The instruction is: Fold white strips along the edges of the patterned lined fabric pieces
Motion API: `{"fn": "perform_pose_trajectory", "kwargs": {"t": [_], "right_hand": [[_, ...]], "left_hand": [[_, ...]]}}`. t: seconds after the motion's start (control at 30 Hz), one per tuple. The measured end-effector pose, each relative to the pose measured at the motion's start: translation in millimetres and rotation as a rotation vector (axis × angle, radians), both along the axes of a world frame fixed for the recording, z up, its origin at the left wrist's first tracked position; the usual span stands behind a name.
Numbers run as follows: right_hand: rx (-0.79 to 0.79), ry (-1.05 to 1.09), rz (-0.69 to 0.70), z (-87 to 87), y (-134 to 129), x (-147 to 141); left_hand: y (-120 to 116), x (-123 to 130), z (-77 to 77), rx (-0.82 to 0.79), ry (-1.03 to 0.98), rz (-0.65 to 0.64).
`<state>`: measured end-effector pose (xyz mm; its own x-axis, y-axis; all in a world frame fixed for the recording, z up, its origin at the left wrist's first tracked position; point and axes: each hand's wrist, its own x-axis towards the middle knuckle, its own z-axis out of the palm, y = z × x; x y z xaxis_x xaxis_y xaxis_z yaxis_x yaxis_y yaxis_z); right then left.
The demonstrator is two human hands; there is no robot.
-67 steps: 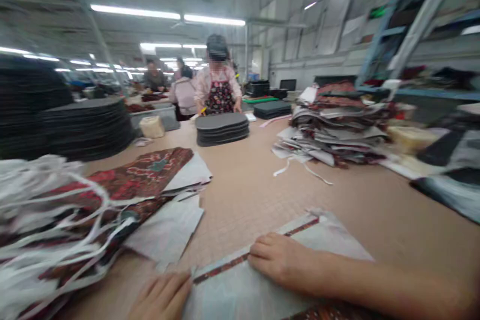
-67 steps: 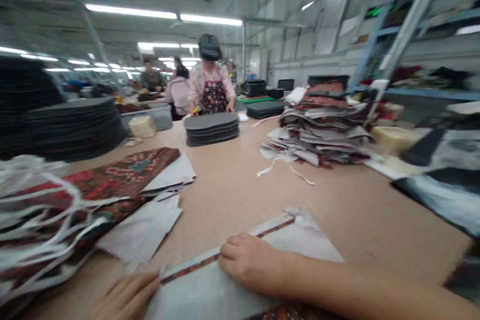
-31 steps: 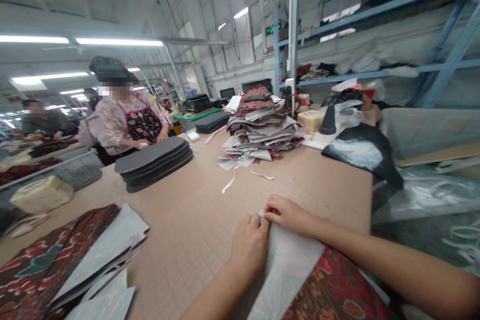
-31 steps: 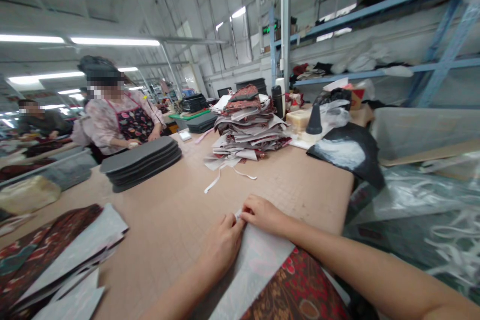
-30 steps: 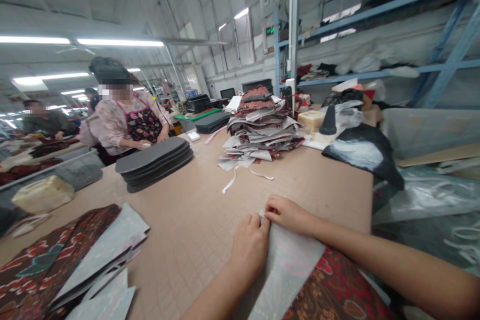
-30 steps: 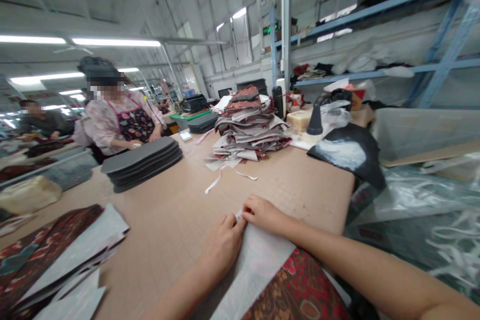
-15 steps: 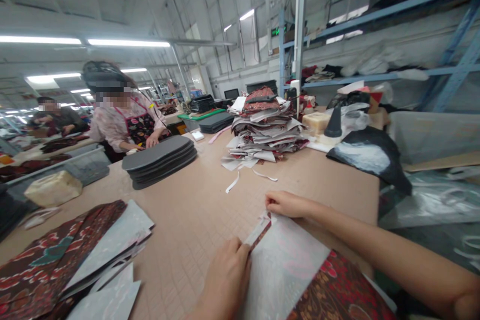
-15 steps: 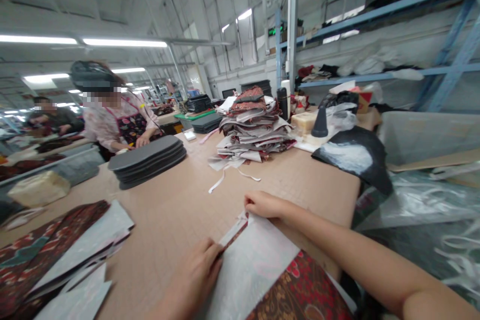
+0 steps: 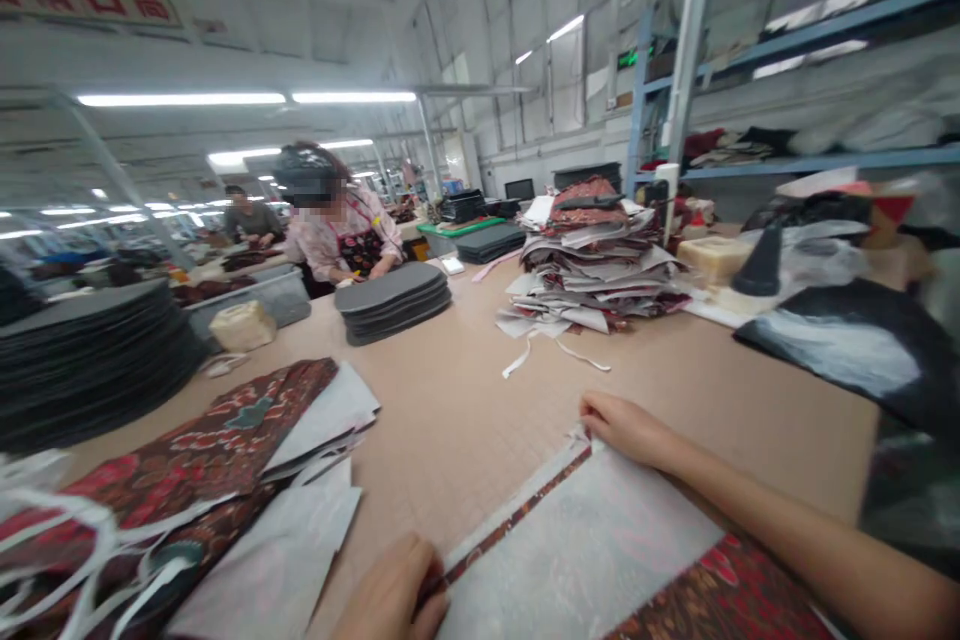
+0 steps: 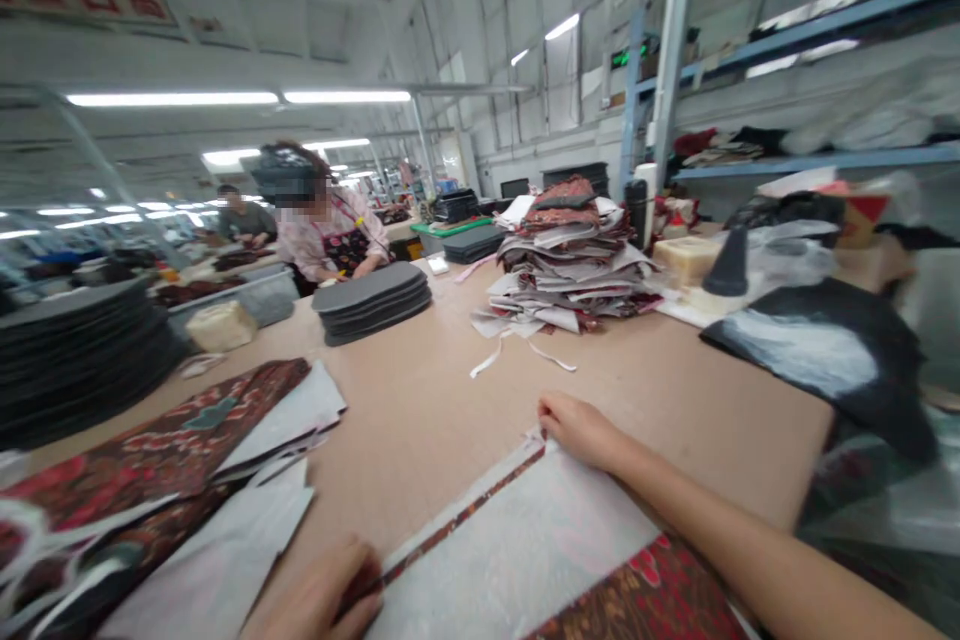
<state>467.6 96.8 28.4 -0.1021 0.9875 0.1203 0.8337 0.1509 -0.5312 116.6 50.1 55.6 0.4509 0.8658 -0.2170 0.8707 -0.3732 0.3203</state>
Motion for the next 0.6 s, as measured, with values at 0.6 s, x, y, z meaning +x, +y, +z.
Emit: {"fn": "perform_pose_trajectory", "kwargs": {"t": [0.6], "right_hand": [[0.033,-0.239,0.533,24.3,-49.7,-38.9]], "left_hand": [[-30.9,7.3,14.9,-0.209,-0.342,-0.154]]}}
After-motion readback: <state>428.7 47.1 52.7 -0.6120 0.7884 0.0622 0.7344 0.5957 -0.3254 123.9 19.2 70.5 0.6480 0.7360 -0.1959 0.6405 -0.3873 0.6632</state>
